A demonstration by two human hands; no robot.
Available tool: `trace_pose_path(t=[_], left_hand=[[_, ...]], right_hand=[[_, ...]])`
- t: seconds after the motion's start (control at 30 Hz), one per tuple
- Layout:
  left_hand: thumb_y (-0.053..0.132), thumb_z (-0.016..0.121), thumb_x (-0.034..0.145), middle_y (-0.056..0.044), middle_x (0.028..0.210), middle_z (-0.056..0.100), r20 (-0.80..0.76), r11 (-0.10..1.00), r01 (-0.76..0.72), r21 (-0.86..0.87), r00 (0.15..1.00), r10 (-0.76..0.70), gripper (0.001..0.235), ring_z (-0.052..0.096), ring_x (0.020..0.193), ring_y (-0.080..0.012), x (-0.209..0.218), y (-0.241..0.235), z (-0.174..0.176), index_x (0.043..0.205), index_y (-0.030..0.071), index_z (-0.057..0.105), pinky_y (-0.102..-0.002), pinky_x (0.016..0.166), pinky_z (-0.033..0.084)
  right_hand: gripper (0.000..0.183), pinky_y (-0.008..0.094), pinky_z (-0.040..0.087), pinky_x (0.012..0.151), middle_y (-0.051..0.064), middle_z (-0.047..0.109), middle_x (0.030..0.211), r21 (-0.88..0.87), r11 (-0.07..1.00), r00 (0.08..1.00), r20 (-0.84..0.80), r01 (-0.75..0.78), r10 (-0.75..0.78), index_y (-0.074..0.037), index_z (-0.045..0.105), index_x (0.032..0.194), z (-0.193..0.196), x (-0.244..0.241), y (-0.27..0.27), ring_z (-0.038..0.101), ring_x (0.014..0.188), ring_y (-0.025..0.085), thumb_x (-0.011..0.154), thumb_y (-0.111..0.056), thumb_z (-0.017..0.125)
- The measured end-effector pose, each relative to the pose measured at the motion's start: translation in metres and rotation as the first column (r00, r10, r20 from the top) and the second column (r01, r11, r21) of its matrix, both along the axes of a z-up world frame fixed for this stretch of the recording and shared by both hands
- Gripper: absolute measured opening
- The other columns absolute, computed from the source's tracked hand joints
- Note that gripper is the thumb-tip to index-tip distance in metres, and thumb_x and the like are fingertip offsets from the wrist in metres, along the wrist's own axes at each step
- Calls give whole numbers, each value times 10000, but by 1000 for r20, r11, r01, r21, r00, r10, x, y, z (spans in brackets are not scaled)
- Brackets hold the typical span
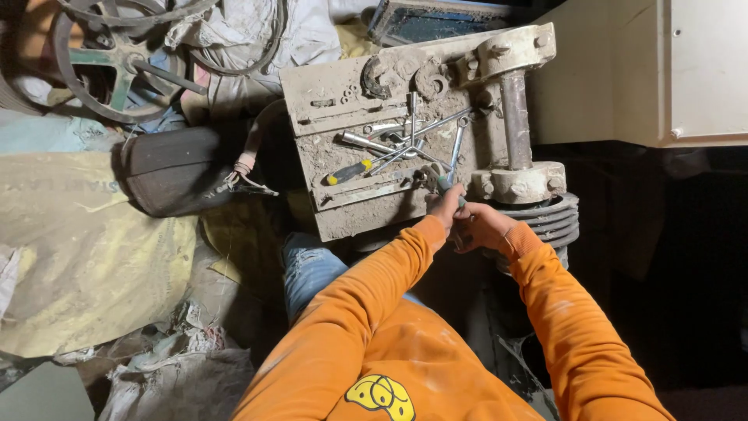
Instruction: The person sits on the floor in front of a dusty machine with a finned cylinder and pulley and works on it using hand tools. They pick up pliers, a wrench and a screwdriver from the machine's base, manipulate fasteners on the machine body, and reposition the tools repeatedly while continuing to work on the assembly.
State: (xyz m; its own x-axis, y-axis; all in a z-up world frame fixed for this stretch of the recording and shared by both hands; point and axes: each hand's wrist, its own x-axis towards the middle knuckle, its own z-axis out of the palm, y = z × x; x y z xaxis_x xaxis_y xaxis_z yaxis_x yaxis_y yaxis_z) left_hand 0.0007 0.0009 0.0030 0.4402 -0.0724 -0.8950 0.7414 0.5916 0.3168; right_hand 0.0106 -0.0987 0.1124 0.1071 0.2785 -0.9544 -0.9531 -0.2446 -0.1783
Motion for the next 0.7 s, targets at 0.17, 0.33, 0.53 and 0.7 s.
trace_pose_path(t=[0.17,0.33,0.53,0.7], left_hand=[[344,772,686,-140,869,619,23,1000,15,13,1000,-15,675,608,712,-199,-4,-3,-7,1103,-87,462,-345,645,518],[340,768,702,-154,859,611,72,999,21,29,997,-23,645,594,673,-214,-7,3,-3,1073,-97,474,-358,592,499],[332,706,733,-177,822,636,101,981,194,-11,976,-192,572,612,654,-268,-8,20,8,1069,-91,518,-405,556,486],[341,684,750,-187,920,720,175,927,352,130,912,-370,563,685,779,-268,-8,23,-10,1056,-130,699,-401,683,540]], right_hand=[[371,481,518,870,142,690,954,-29,999,1000,16,14,-14,-48,644,1012,-4,-3,-1,646,875,298,818,-356,572],[275,473,521,857,112,660,928,-51,998,999,35,41,-39,-81,624,968,-13,-9,-6,635,886,267,832,-316,582],[231,450,511,786,90,604,829,5,1000,989,144,-29,28,-79,571,881,-43,-24,-19,601,785,246,908,-308,581],[178,468,537,884,75,641,857,-147,989,987,151,-26,48,-77,642,895,-7,-21,11,653,880,241,873,-234,560]])
